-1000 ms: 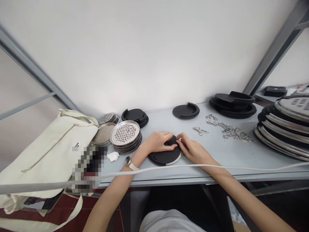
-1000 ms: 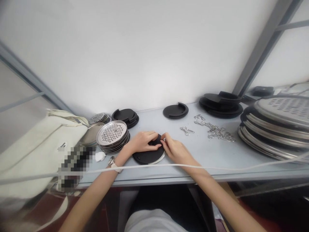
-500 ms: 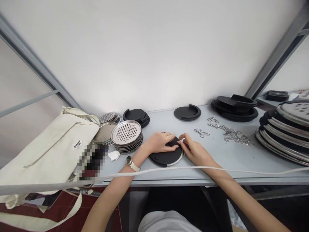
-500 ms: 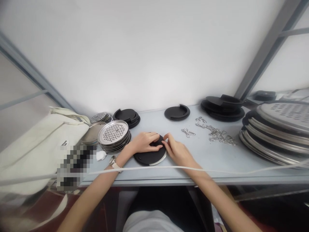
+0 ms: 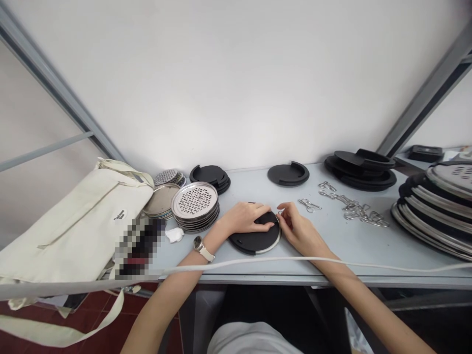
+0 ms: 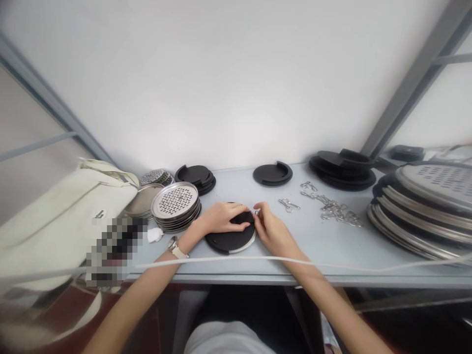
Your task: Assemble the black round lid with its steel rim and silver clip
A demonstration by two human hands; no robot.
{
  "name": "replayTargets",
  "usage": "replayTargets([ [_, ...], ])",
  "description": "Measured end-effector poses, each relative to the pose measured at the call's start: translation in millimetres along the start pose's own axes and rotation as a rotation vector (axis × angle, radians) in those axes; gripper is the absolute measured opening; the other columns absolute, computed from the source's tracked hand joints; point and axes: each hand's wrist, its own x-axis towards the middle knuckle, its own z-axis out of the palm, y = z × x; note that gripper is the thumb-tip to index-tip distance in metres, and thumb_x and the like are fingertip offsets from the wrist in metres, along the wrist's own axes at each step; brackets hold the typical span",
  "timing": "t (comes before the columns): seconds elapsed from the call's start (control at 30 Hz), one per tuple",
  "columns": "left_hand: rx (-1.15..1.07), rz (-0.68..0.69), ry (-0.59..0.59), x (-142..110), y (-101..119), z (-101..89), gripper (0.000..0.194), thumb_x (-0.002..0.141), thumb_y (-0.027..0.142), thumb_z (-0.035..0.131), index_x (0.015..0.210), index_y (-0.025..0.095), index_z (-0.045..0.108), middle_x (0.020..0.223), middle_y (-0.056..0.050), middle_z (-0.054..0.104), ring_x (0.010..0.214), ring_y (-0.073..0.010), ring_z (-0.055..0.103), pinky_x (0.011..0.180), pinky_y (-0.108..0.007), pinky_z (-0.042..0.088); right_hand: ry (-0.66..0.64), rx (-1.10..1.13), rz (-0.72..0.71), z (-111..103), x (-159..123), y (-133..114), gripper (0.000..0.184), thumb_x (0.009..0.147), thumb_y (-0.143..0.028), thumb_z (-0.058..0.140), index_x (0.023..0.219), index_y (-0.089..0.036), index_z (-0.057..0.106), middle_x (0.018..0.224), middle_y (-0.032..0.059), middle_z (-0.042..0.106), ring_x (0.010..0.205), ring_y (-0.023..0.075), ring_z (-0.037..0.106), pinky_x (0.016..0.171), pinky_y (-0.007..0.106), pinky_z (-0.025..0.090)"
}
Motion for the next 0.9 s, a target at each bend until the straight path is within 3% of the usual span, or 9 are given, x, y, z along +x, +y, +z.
replayTargets([
  [0.53,0.015,0.021,0.013,0.0,0.3,-0.5,0.028,0.093,0.044,0.045,0.104,0.019,0.052,0.092,-0.004,0.064,0.083,-0.0199,0.063,0.069,-0.028,0.042,-0.026,-0.026,-0.016,-0.6,0.1,2.3,0.017,0.094,-0.031,0.033,0.104,-0.022,0.042,0.070,-0.0004,0.055,0.058,0.0155,0.056,0.057,0.026,0.042],
  [0.73,0.007,0.011,0.002,-0.3,0.0,-0.7,0.028,0.092,0.045,0.045,0.103,0.020,0.053,0.091,-0.004,0.064,0.082,-0.0202,0.063,0.069,-0.028,0.042,-0.045,-0.031,-0.040,-0.2,0.2,4.5,0.015,0.094,-0.031,0.033,0.093,-0.023,0.046,0.071,0.0010,0.058,0.061,0.0163,0.057,0.059,0.027,0.042],
  [0.9,0.007,0.015,0.010,-0.4,-0.5,-0.1,0.029,0.092,0.045,0.045,0.104,0.020,0.053,0.092,-0.004,0.064,0.082,-0.0200,0.063,0.069,-0.028,0.042,-0.009,-0.016,-0.010,0.7,0.0,3.6,0.015,0.094,-0.032,0.033,0.102,-0.022,0.042,0.069,-0.0012,0.054,0.059,0.0157,0.056,0.058,0.026,0.042],
])
